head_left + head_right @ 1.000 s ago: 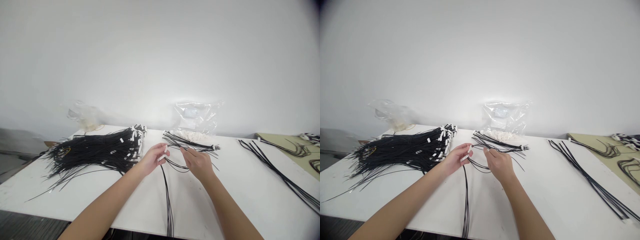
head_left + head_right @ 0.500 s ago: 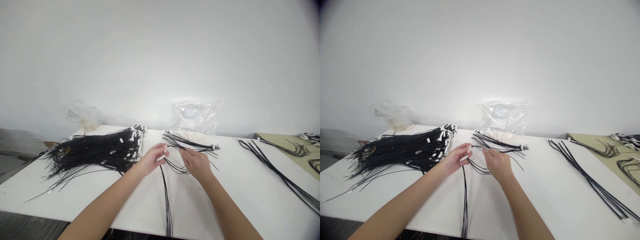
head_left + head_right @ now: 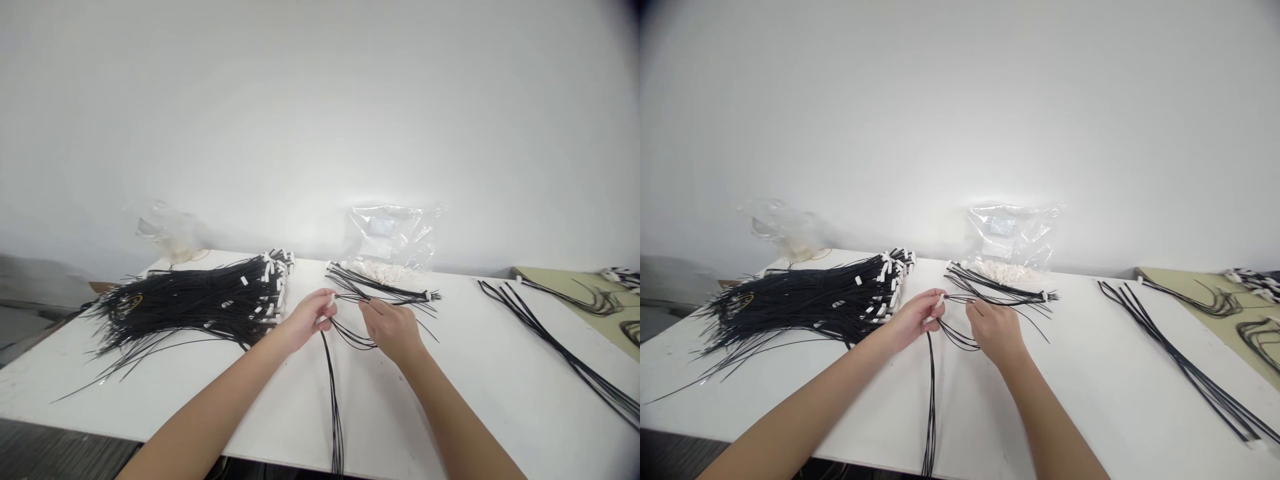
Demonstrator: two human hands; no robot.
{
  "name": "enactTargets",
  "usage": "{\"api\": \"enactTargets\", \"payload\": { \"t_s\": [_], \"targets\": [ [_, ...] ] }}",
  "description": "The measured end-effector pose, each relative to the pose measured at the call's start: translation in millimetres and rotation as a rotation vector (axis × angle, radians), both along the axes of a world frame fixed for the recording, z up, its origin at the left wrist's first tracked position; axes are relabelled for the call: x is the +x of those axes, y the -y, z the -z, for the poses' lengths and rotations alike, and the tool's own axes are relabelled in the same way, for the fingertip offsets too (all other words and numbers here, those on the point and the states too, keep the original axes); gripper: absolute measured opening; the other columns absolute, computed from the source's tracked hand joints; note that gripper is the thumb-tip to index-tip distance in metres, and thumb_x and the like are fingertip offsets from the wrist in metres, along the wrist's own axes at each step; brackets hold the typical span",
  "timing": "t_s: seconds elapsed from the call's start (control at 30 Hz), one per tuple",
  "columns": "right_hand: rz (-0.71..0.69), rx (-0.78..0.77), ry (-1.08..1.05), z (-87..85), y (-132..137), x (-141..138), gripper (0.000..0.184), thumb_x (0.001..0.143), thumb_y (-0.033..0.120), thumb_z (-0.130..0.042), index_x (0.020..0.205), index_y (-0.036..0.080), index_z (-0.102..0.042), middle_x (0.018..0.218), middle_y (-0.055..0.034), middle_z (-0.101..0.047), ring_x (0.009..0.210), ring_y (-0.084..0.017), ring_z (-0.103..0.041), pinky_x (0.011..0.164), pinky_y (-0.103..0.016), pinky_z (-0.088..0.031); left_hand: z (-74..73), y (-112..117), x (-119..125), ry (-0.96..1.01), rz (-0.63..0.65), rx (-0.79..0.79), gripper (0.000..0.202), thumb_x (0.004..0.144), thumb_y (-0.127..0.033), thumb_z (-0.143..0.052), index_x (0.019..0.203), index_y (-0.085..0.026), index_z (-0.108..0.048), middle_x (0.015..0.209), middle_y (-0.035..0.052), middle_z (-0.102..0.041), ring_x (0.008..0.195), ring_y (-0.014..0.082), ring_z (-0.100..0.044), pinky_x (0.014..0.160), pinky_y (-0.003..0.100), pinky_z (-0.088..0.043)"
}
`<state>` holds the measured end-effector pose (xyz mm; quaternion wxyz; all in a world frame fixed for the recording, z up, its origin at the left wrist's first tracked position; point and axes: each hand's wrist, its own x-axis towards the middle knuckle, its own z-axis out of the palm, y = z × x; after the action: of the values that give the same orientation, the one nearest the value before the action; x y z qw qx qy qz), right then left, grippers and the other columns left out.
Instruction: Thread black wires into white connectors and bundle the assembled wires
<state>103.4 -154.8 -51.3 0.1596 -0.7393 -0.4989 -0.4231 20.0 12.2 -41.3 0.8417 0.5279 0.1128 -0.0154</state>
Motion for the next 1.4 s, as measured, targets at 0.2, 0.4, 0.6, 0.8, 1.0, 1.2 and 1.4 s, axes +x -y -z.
{"api": "enactTargets", "payload": {
  "t_s": [0.2, 0.4, 0.6, 0.8, 1.0, 1.2, 1.4],
  "targets": [
    [0.026, -0.047, 0.037, 4.8, -4.3, -2.8, 0.017, 0.080, 0.011, -0.047, 0.066, 0.017, -0.054, 0.050, 0.0034, -0.037, 0.043, -0.007, -0.022, 0.044, -0.024, -0.013, -2.0, 4.0, 0.6, 0.001, -0.031, 0.158, 0.021, 0.074, -0.038, -0.050, 0.075, -0.017, -0.046, 0.058, -0.0050, -0.027, 0.048, 0.0042, -0.021, 0.041, 0.017, -0.015],
    [0.013, -0.061, 0.037, 6.0, -4.1, -2.7, 0.016, 0.079, 0.009, -0.046, 0.067, 0.017, -0.053, 0.051, 0.0039, -0.036, 0.043, -0.007, -0.021, 0.045, -0.023, -0.013, -3.8, 6.7, -0.1, -0.052, -0.050, 0.320, 0.027, 0.071, -0.042, -0.056, 0.073, -0.018, -0.042, 0.058, -0.0057, -0.029, 0.049, 0.0036, -0.023, 0.042, 0.017, -0.017],
    [-0.004, -0.002, 0.029, 9.0, -4.4, -1.3, 0.017, 0.080, 0.011, -0.047, 0.065, 0.016, -0.051, 0.050, 0.0049, -0.034, 0.044, -0.006, -0.019, 0.045, -0.023, -0.013, -2.9, 7.0, -0.3, -0.050, -0.043, 0.361, 0.027, 0.072, -0.041, -0.053, 0.070, -0.018, -0.039, 0.058, -0.0063, -0.029, 0.048, 0.0037, -0.022, 0.043, 0.017, -0.017],
    [-0.006, 0.043, -0.031, 8.6, -5.5, -2.6, 0.019, 0.081, 0.015, -0.049, 0.062, 0.017, -0.050, 0.049, 0.0051, -0.034, 0.044, -0.006, -0.021, 0.044, -0.023, -0.014, -5.2, 9.5, -0.5, -0.059, -0.062, 0.380, 0.024, 0.073, -0.038, -0.050, 0.068, -0.018, -0.036, 0.058, -0.0061, -0.030, 0.050, 0.0044, -0.024, 0.043, 0.017, -0.018],
    [0.009, 0.038, 0.007, 6.9, -4.9, -3.2, 0.022, 0.080, 0.013, -0.050, 0.058, 0.015, -0.047, 0.048, 0.0049, -0.035, 0.043, -0.006, -0.021, 0.045, -0.023, -0.015, -7.8, 9.8, -1.2, -0.037, -0.042, 0.331, 0.029, 0.076, -0.041, -0.046, 0.065, -0.018, -0.033, 0.059, -0.0057, -0.028, 0.050, 0.0049, -0.021, 0.043, 0.017, -0.017],
    [-0.001, 0.035, 0.040, 6.6, -3.8, -0.9, 0.016, 0.078, 0.011, -0.051, 0.063, 0.017, -0.051, 0.049, 0.0053, -0.035, 0.044, -0.006, -0.021, 0.044, -0.023, -0.014, -0.1, 8.1, -1.1, -0.009, -0.010, 0.393, 0.031, 0.076, -0.046, -0.045, 0.068, -0.018, -0.034, 0.059, -0.0059, -0.028, 0.050, 0.0051, -0.022, 0.044, 0.017, -0.019],
    [-0.008, 0.109, -0.115, 4.9, -4.4, -4.3, 0.017, 0.081, 0.014, -0.048, 0.067, 0.018, -0.055, 0.049, 0.0050, -0.039, 0.042, -0.005, -0.026, 0.043, -0.021, -0.016, 8.0, 5.5, -2.2, 0.023, -0.069, 0.634, 0.028, 0.079, -0.047, -0.040, 0.076, -0.019, -0.041, 0.060, -0.0052, -0.032, 0.052, 0.0060, -0.027, 0.047, 0.019, -0.022]
  ]
}}
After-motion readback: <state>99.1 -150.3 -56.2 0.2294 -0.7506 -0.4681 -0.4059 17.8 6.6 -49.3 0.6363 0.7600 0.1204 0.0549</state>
